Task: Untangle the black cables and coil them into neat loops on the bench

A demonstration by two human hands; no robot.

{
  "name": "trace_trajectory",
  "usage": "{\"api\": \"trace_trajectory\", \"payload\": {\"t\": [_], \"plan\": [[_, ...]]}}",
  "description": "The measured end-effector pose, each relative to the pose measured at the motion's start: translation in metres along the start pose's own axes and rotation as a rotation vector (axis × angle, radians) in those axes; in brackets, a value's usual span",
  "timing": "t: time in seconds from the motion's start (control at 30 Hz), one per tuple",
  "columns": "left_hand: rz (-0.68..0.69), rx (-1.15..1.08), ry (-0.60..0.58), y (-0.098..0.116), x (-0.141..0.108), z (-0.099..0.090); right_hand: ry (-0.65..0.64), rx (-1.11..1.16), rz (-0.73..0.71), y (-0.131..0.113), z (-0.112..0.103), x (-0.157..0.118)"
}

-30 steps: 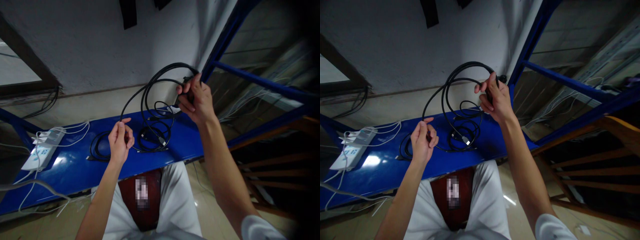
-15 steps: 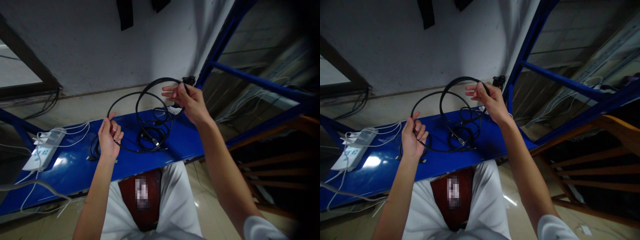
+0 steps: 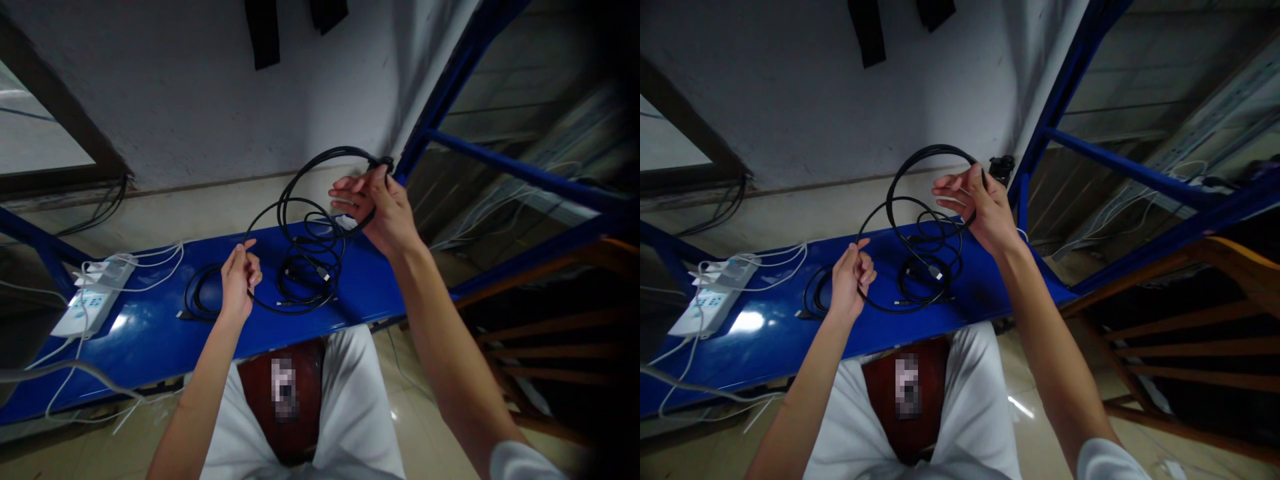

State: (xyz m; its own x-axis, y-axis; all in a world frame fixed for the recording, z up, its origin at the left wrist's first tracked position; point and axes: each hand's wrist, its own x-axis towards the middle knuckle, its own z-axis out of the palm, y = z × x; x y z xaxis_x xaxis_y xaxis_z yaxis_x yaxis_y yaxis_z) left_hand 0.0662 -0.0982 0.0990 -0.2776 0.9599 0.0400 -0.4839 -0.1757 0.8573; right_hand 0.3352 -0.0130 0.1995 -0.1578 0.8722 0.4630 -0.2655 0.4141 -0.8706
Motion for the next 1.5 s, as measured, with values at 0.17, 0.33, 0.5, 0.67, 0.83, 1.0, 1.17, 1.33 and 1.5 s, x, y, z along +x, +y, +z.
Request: {"api": "trace_trajectory", "payload": {"t": [0.17, 0.33, 0.5, 0.67, 0.83, 1.0, 1.17, 1.33, 1.5], "plan": [[-0.005, 0.121, -0.068, -0.013, 0.009, 0.016, -0.059, 0.027, 0.049, 0.012, 0.017, -0.007], [0.018, 0.214, -0.088, -0.026, 0.024, 0.021, -0.054, -0.065, 0.019, 0.019, 0.018, -0.008], [0.047, 0.152, -0.058, -0.031, 0.029, 0.019, -0.051, -0.181, -0.03, 0.026, 0.004, -0.013], [0.058, -0.03, 0.0, -0.024, 0.033, 0.031, -0.09, -0.362, -0.062, 0.037, -0.006, -0.019], [0.14, 0.032, -0.036, -0.007, 0.038, 0.049, -0.152, -0.428, -0.066, 0.04, -0.011, -0.022], [0.262, 0.076, -0.229, 0.008, 0.037, 0.066, -0.25, -0.534, -0.07, 0.033, -0.012, -0.025], [0.267, 0.104, -0.283, 0.017, 0.029, 0.074, -0.29, -0.662, -0.098, 0.037, -0.012, -0.026], [0.217, 0.054, -0.321, 0.03, 0.012, 0.081, -0.195, -0.893, -0.137, 0.051, -0.015, -0.028], [0.154, -0.014, -0.24, 0.037, 0.01, 0.083, -0.191, -0.946, -0.124, 0.041, -0.013, -0.029]]}}
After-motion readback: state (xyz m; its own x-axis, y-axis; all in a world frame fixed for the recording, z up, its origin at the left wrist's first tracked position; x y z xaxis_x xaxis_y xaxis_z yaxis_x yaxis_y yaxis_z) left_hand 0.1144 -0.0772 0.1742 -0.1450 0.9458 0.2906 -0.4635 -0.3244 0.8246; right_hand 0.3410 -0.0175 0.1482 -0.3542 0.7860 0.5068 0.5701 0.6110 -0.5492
